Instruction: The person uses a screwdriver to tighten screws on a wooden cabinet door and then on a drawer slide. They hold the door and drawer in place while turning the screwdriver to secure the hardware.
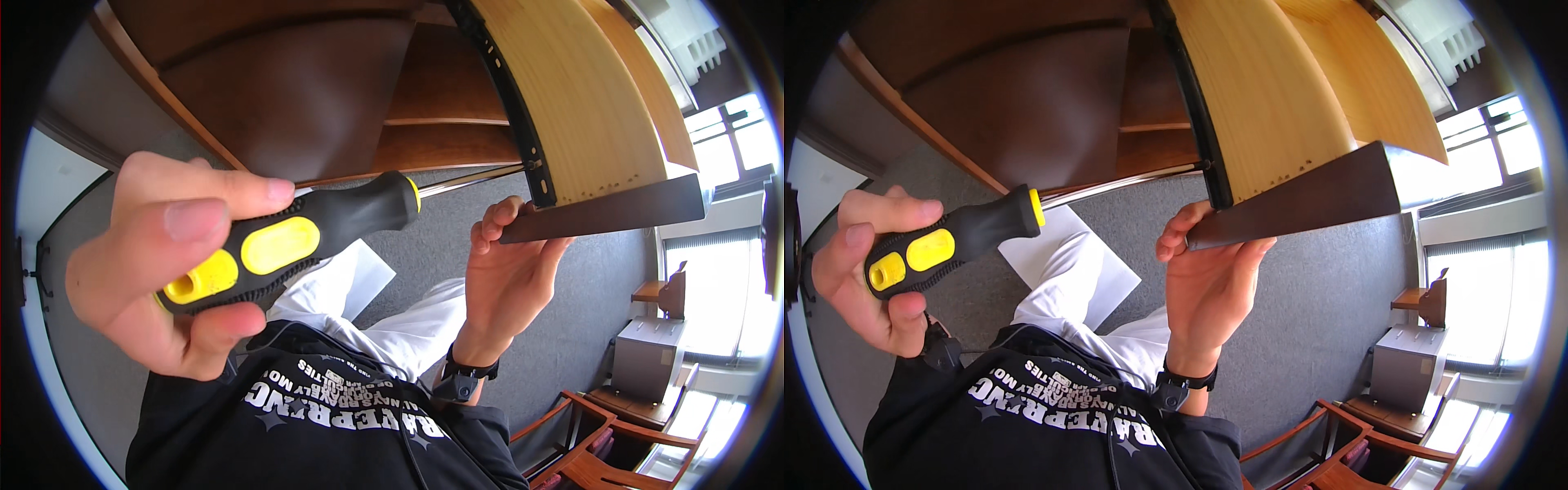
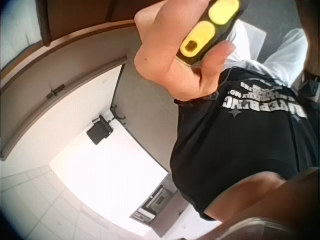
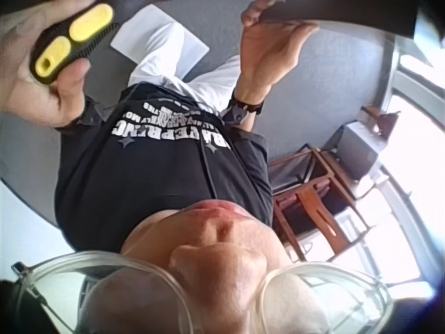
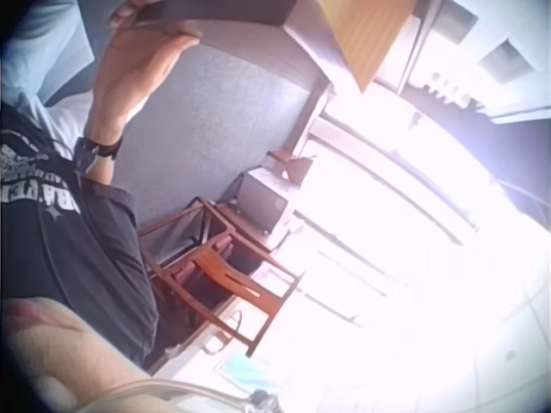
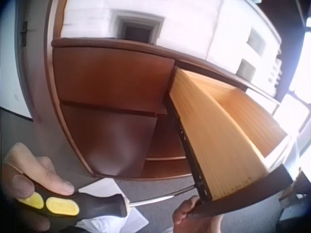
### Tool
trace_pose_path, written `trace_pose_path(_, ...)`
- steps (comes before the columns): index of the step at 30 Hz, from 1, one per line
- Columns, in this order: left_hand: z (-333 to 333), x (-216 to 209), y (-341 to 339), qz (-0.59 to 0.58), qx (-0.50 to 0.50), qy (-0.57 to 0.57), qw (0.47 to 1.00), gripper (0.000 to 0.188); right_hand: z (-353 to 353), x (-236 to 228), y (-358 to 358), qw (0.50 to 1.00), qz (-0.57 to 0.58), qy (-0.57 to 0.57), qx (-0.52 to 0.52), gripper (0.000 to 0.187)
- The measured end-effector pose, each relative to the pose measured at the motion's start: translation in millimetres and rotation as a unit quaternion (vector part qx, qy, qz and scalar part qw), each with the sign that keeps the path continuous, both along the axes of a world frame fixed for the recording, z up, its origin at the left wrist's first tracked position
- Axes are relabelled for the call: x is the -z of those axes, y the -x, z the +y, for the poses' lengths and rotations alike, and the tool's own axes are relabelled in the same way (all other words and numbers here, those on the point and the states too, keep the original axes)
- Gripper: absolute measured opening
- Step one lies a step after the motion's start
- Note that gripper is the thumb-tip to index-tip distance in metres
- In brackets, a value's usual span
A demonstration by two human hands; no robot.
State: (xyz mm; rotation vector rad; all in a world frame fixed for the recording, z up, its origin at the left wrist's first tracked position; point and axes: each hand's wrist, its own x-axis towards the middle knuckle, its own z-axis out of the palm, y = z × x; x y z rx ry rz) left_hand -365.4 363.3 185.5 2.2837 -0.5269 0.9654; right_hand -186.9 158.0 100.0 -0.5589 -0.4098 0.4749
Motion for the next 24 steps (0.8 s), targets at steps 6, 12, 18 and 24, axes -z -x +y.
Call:
trace_pose_path(6, 3, 26, 1, -0.038, 0.017, 0.013, 0.999, 0.062, 0, 0, -2, 1.000, -0.006, -0.007, -0.002, 0.054)
trace_pose_path(12, -22, 24, -7, 0.091, -0.200, 0.325, 0.920, 0.079, 2, 2, -1, 1.000, -0.003, -0.017, -0.013, 0.053)
trace_pose_path(18, -25, 10, 9, 0.184, -0.313, 0.226, 0.904, 0.076, 4, 4, -1, 1.000, -0.004, 0.001, -0.007, 0.052)
trace_pose_path(24, 0, 10, 2, 0.012, -0.190, -0.090, 0.978, 0.072, 5, 4, -1, 0.999, -0.034, -0.013, -0.020, 0.048)
